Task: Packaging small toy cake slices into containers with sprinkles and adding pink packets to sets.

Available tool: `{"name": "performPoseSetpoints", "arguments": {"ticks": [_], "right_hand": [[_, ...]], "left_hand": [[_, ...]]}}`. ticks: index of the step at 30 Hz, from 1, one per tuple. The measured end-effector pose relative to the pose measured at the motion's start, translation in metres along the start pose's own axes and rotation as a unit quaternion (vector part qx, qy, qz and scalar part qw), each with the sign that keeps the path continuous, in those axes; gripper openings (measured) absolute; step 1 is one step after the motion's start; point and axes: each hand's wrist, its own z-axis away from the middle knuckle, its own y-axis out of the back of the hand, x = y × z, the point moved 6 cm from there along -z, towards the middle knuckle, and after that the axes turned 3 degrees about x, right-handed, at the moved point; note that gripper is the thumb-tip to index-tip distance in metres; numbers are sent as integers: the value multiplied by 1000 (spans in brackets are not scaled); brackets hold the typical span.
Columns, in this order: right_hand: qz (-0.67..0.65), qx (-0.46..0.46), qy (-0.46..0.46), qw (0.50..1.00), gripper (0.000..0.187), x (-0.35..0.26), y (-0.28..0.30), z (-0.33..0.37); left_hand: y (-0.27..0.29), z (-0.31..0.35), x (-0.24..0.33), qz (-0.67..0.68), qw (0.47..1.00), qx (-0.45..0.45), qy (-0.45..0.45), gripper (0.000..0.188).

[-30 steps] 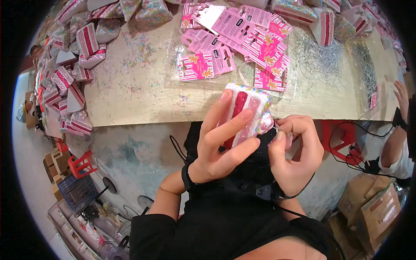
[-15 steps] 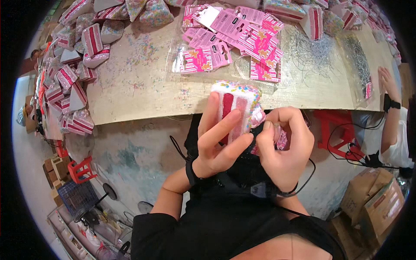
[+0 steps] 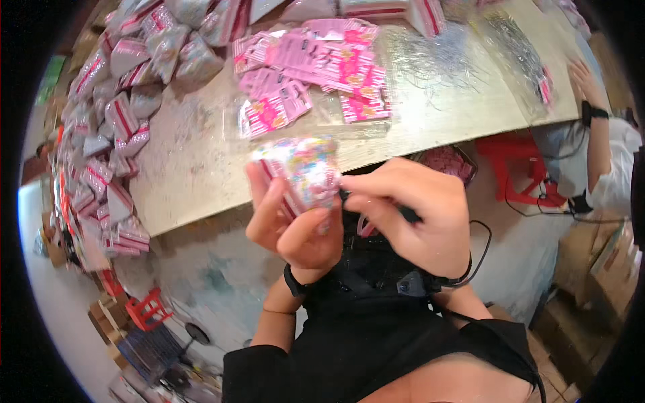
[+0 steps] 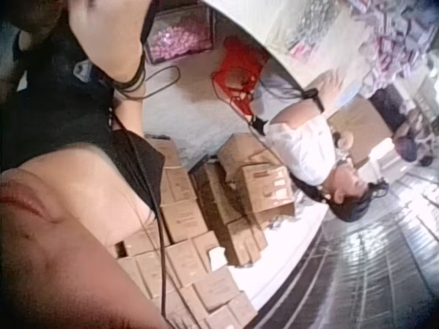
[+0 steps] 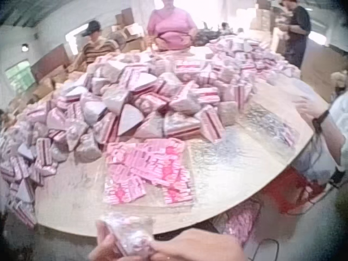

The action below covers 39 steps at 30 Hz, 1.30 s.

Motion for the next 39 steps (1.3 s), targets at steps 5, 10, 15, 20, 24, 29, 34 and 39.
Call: {"name": "performPoseSetpoints", "arguments": {"ticks": [5,10,15,20,24,29,34,39], "right_hand": [[215,-14,104,971,37,-40,-10,1],[272,71,118,952,36,-34,-21,-2],[252,80,117,957,29,-13,-27,-10],[209,108,156,959,27,3,-25,-20],[240,127,214,938,26,9,-29,-21],[291,74,283,911,39,14,-32,-23],[380,-42,210,900,36,17,-35,-19],[347,-38,239,906,21,5,41,-37]], "left_hand": [[-1,3,-4,-66,998,8,-23,41],[-6,-1,-7,-27,1000,1,13,39],[-6,-1,-12,-21,997,-35,60,38],[-9,-2,-16,11,995,-46,90,41],[-14,-6,-19,23,994,-43,95,44],[-11,-6,-22,21,992,-42,117,42],[-11,-10,-22,8,994,-67,86,41],[-7,-5,-21,94,994,-57,4,49]]}}
